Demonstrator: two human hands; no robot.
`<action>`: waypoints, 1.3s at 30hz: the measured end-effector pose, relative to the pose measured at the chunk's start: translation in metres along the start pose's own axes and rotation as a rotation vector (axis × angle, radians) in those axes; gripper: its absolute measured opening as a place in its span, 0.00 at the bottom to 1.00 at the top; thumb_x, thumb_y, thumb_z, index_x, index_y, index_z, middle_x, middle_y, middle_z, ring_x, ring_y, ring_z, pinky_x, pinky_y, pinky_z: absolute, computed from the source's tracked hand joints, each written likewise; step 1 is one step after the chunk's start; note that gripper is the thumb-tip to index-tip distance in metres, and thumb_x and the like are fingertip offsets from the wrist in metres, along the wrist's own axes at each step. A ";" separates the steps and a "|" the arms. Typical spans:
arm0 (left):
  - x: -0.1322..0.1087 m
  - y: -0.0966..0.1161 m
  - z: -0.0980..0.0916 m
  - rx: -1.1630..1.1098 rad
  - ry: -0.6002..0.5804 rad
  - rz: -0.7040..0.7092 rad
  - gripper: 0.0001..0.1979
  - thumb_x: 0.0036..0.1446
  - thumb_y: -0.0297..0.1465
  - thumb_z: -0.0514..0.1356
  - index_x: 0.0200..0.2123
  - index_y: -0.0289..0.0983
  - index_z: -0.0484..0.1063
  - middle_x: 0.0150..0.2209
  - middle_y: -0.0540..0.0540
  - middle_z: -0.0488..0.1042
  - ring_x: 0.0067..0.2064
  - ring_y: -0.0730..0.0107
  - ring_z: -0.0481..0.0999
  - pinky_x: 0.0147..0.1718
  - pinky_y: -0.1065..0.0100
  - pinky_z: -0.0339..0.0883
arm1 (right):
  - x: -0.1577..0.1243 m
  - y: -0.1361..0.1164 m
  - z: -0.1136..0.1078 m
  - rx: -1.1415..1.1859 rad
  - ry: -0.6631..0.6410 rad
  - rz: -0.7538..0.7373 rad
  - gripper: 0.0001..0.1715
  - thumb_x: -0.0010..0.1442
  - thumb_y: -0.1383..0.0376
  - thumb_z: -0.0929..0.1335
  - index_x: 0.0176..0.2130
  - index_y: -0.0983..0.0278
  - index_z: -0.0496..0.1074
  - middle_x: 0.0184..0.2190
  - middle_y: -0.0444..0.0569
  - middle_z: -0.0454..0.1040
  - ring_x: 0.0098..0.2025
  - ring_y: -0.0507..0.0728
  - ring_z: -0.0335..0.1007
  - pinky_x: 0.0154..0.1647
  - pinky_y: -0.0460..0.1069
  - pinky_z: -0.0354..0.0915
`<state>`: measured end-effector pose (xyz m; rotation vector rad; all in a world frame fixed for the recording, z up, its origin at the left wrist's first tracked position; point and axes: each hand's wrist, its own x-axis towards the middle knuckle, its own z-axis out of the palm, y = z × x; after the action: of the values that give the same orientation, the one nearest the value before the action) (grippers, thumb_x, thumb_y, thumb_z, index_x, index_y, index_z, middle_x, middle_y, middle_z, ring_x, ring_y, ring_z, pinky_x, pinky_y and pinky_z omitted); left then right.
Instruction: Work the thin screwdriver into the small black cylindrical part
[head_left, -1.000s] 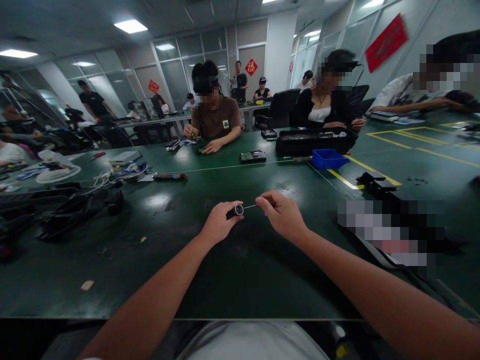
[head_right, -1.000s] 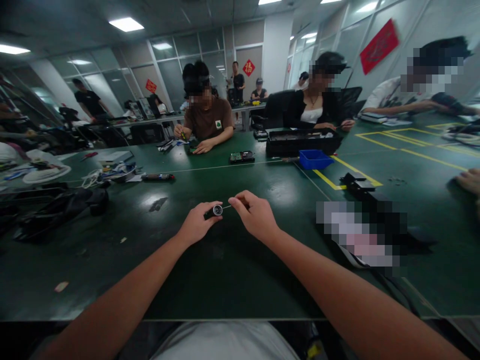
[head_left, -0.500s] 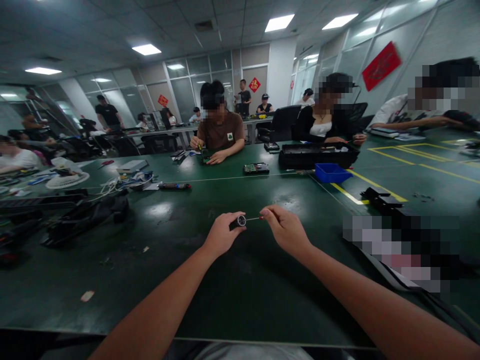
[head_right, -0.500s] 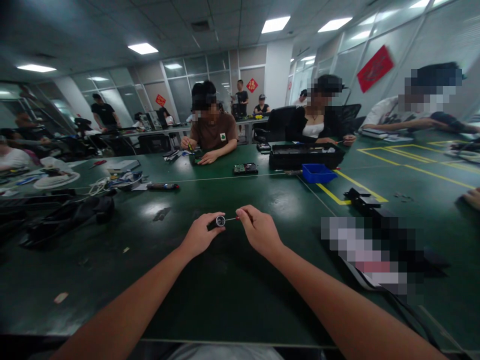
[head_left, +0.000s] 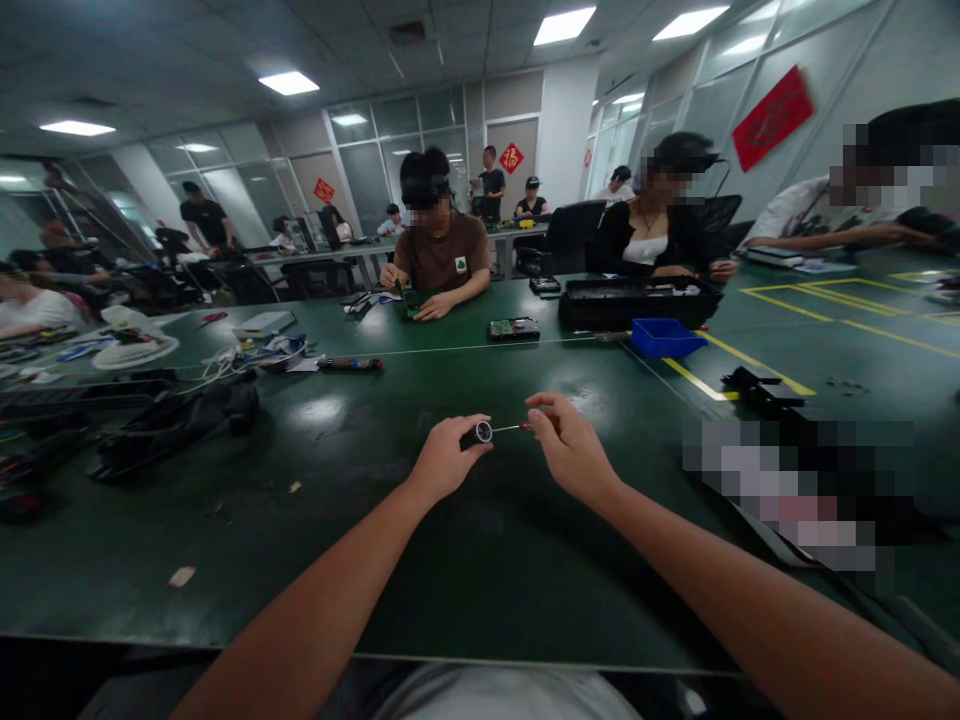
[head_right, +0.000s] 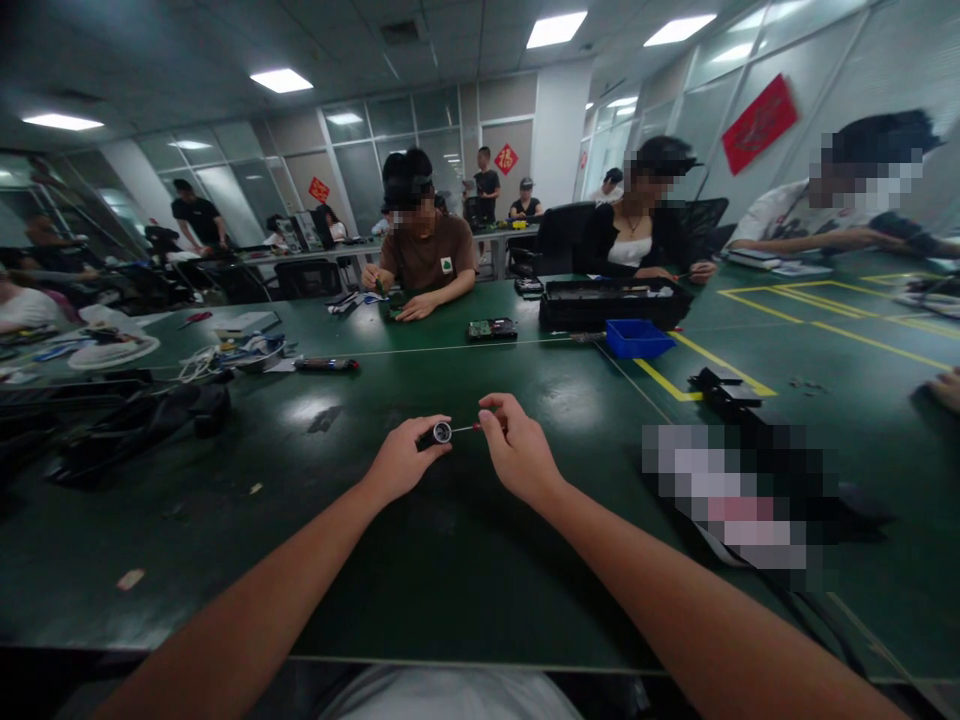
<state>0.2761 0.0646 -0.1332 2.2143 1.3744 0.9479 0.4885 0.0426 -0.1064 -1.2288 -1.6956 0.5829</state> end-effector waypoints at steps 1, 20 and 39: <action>0.000 0.000 0.000 0.000 0.000 -0.004 0.20 0.58 0.29 0.66 0.53 0.43 0.73 0.50 0.47 0.77 0.52 0.60 0.73 0.54 0.58 0.64 | 0.000 0.001 0.001 0.026 0.007 0.000 0.15 0.67 0.58 0.62 0.49 0.62 0.68 0.32 0.47 0.76 0.32 0.57 0.72 0.32 0.51 0.63; -0.001 0.001 -0.002 0.014 -0.004 -0.026 0.19 0.59 0.30 0.64 0.55 0.43 0.72 0.51 0.45 0.76 0.53 0.58 0.72 0.56 0.55 0.64 | 0.004 0.009 0.008 0.322 0.053 0.130 0.16 0.63 0.54 0.66 0.41 0.63 0.72 0.34 0.50 0.77 0.36 0.58 0.73 0.42 0.55 0.70; 0.001 -0.002 -0.007 0.120 -0.005 0.042 0.20 0.58 0.31 0.66 0.55 0.45 0.72 0.50 0.47 0.76 0.52 0.59 0.72 0.58 0.52 0.60 | 0.013 0.026 0.015 0.630 0.072 0.293 0.21 0.56 0.48 0.70 0.36 0.62 0.71 0.32 0.47 0.75 0.34 0.55 0.73 0.41 0.54 0.73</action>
<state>0.2704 0.0662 -0.1295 2.3403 1.4222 0.8952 0.4866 0.0663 -0.1282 -1.0130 -1.1382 1.1334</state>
